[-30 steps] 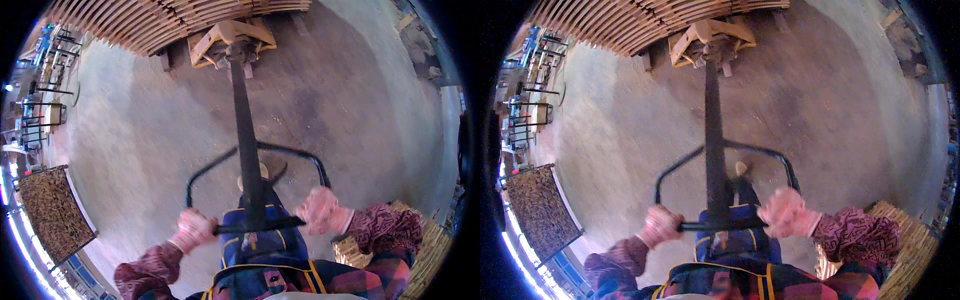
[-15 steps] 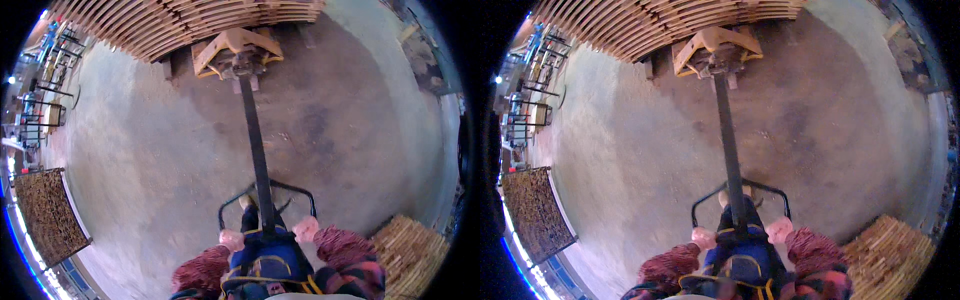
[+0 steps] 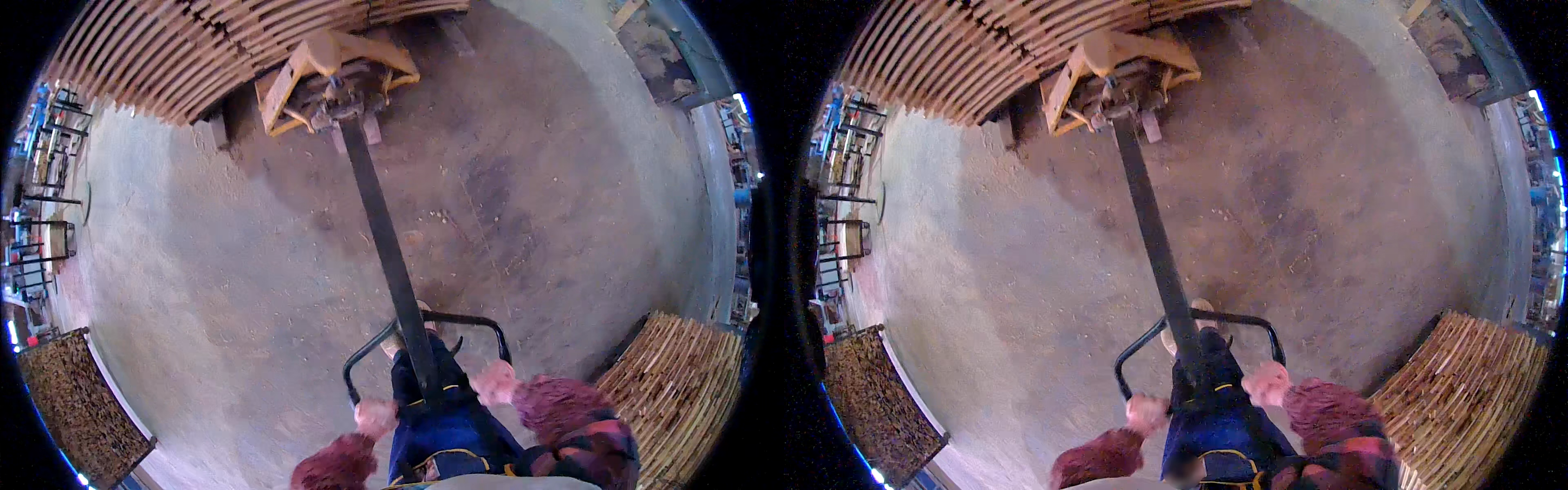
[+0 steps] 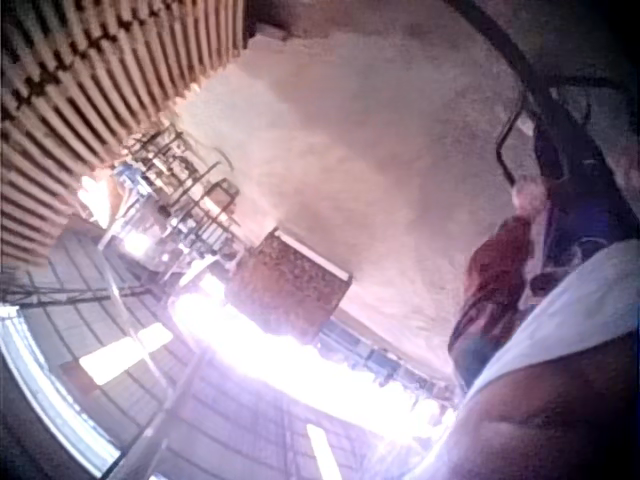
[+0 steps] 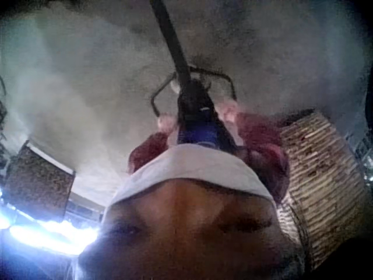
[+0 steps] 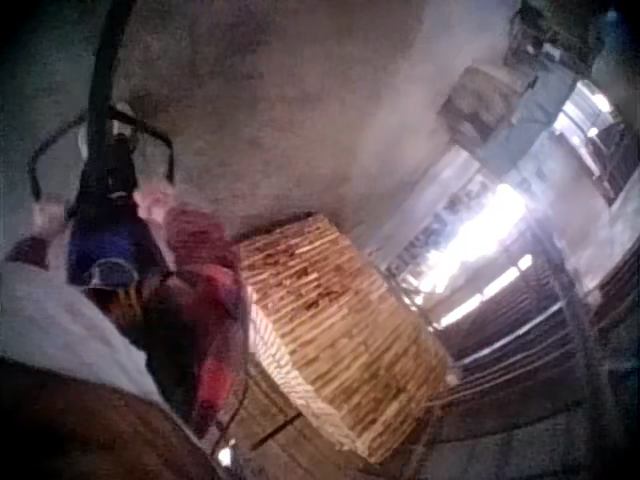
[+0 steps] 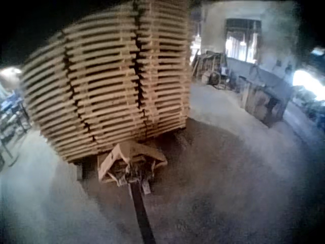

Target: The person operates a manual pallet jack to lift and move a stack of wooden planks. They then walk to a workbench, pick up the planks by hand, and place them onto a conveyor belt.

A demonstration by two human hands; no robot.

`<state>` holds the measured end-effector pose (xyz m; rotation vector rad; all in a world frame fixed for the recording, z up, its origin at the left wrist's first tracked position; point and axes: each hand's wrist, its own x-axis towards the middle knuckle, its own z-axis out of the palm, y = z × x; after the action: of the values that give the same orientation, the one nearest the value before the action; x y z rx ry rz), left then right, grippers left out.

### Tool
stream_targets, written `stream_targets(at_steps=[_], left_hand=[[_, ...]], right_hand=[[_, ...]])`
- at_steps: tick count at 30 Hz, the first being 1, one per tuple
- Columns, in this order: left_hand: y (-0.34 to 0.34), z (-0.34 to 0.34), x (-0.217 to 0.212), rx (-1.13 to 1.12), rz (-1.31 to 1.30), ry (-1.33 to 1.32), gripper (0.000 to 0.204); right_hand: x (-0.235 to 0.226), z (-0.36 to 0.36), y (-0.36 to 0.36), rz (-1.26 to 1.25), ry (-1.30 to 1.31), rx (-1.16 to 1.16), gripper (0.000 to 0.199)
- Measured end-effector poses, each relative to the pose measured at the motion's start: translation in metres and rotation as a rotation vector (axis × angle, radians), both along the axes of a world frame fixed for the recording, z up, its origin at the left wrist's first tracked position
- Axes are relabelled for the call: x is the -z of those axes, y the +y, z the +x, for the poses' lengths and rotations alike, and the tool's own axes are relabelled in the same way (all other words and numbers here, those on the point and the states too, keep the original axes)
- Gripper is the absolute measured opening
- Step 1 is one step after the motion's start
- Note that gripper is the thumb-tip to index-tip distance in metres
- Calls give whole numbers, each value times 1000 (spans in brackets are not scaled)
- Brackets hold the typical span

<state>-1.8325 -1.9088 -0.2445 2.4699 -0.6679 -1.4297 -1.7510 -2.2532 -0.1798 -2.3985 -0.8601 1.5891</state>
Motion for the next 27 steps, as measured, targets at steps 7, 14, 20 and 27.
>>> stream_targets(at_steps=[7,14,20,27], left_hand=[[9,73,-96,-86,-79,-101,20],[40,104,-274,-95,-262,-370,16],[39,-108,43,-859,-795,-160,20],[-16,-18,33,-454,-307,-359,25]], right_hand=[[-45,17,-2,-118,38,-118,33],[-251,102,19,113,32,-128,39],[-49,9,10,56,-16,-37,26],[72,-58,-10,-156,-26,3,25]])
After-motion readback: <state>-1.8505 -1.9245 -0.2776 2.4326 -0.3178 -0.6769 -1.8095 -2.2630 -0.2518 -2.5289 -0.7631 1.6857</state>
